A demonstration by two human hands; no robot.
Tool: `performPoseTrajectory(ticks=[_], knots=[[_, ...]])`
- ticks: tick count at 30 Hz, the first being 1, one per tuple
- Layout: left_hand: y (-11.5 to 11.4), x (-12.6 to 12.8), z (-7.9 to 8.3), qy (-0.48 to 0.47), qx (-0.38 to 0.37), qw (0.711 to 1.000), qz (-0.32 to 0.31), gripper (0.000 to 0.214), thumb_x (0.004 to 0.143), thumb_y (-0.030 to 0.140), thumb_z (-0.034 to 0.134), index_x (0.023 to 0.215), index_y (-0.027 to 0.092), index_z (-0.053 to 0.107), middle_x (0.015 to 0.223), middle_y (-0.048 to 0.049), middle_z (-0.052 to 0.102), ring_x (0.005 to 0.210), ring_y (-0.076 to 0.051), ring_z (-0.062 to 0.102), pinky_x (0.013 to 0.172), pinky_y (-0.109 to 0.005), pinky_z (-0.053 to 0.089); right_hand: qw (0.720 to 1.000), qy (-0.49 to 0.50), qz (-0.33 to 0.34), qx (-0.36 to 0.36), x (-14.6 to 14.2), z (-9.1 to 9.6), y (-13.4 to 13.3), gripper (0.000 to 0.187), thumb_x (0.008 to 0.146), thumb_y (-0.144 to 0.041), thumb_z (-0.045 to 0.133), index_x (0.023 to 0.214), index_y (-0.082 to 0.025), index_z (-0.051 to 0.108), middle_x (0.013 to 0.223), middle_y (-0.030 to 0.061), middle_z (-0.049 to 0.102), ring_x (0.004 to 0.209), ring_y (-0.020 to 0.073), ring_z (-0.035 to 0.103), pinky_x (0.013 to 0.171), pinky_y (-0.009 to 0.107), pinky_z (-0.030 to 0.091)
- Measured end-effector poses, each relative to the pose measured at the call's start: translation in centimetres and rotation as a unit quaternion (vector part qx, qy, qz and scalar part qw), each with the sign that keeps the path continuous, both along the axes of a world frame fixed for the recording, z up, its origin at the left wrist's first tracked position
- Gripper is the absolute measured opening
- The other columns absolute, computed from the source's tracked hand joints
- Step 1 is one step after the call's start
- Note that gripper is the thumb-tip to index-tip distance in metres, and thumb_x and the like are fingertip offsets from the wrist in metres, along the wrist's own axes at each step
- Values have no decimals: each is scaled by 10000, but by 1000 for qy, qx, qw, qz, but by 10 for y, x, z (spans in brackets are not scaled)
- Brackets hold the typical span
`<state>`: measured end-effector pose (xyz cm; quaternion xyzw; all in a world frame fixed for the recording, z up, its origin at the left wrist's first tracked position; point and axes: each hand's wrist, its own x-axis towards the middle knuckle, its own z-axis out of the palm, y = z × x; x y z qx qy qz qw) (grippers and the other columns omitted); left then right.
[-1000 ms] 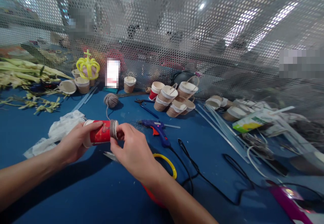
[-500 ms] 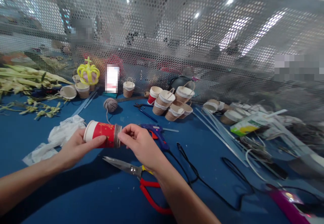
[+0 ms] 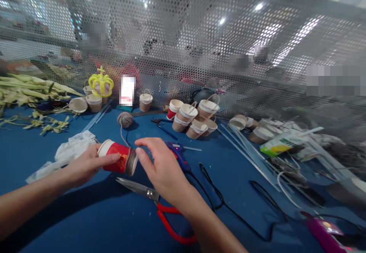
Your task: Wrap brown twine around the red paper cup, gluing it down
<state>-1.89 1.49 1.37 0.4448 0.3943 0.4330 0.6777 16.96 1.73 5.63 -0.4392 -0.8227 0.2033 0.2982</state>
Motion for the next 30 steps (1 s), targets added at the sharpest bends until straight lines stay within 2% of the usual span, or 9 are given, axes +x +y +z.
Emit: performPoseTrajectory(ticks=[3, 7, 11, 14, 18, 22, 24, 27, 30], knots=[[-1, 1, -2, 43, 18, 999, -7, 184, 655, 301, 674, 684, 122, 643, 599, 4, 613, 543, -92, 497, 565, -205, 384, 998, 1, 53, -37, -5, -5, 0, 267, 883, -277, 339, 1067, -195, 514, 1102, 65, 546, 1053, 162, 476, 925, 355, 362], [-3, 6, -1, 44, 13, 999, -3, 163, 659, 292, 663, 690, 133, 649, 600, 1, 617, 535, -97, 498, 547, -206, 374, 988, 43, 109, -103, -14, -6, -5, 312, 900, -266, 286, 1118, -204, 500, 1203, 58, 496, 1133, 153, 422, 990, 369, 308], [-2, 8, -5, 35, -2, 999, 23, 173, 657, 301, 658, 640, 131, 632, 561, 6, 606, 498, -89, 485, 505, -195, 345, 983, 63, 121, -123, -17, -7, -7, 325, 902, -263, 274, 1135, -204, 492, 1226, 55, 490, 1146, 154, 420, 998, 380, 296], [-1, 7, -10, 33, -32, 998, 42, 189, 656, 307, 657, 633, 127, 606, 543, 6, 599, 478, -90, 484, 510, -202, 348, 990, 63, 73, -104, -11, -5, -1, 300, 887, -275, 319, 1107, -193, 503, 1144, 59, 557, 1068, 155, 492, 942, 354, 360], [1, 4, -12, 56, -38, 996, 56, 205, 663, 322, 652, 635, 125, 598, 548, 4, 608, 488, -96, 496, 523, -205, 355, 991, 65, -104, -48, 17, -1, 21, 246, 795, -329, 485, 965, -161, 542, 943, 72, 625, 801, 169, 595, 718, 308, 472], [3, 2, -11, 75, -20, 995, 65, 207, 666, 321, 647, 614, 127, 598, 548, 11, 602, 496, -93, 486, 517, -199, 342, 958, -84, -273, -17, 62, -12, 45, 213, 746, -315, 510, 875, -153, 558, 910, 89, 609, 772, 182, 587, 694, 304, 452], [4, 2, -11, 83, -19, 994, 74, 205, 668, 320, 643, 618, 128, 593, 548, 13, 592, 498, -93, 477, 521, -203, 340, 952, -126, -274, -55, 80, -23, 51, 162, 676, -305, 579, 747, -160, 580, 785, 84, 619, 700, 199, 590, 635, 307, 443], [5, 1, -10, 94, -18, 992, 88, 205, 666, 321, 640, 620, 129, 586, 539, 14, 573, 489, -94, 458, 513, -208, 332, 953, -156, -235, -113, 90, -42, 53, 157, 574, -292, 655, 533, -193, 539, 541, 16, 562, 511, 167, 537, 506, 282, 399], [5, 1, -8, 92, -14, 992, 83, 199, 659, 317, 640, 612, 130, 592, 537, 8, 578, 491, -97, 459, 510, -210, 334, 950, -157, -233, -133, 87, -55, 55, 175, 557, -210, 642, 486, -201, 483, 496, -5, 513, 496, 157, 508, 510, 283, 378]])
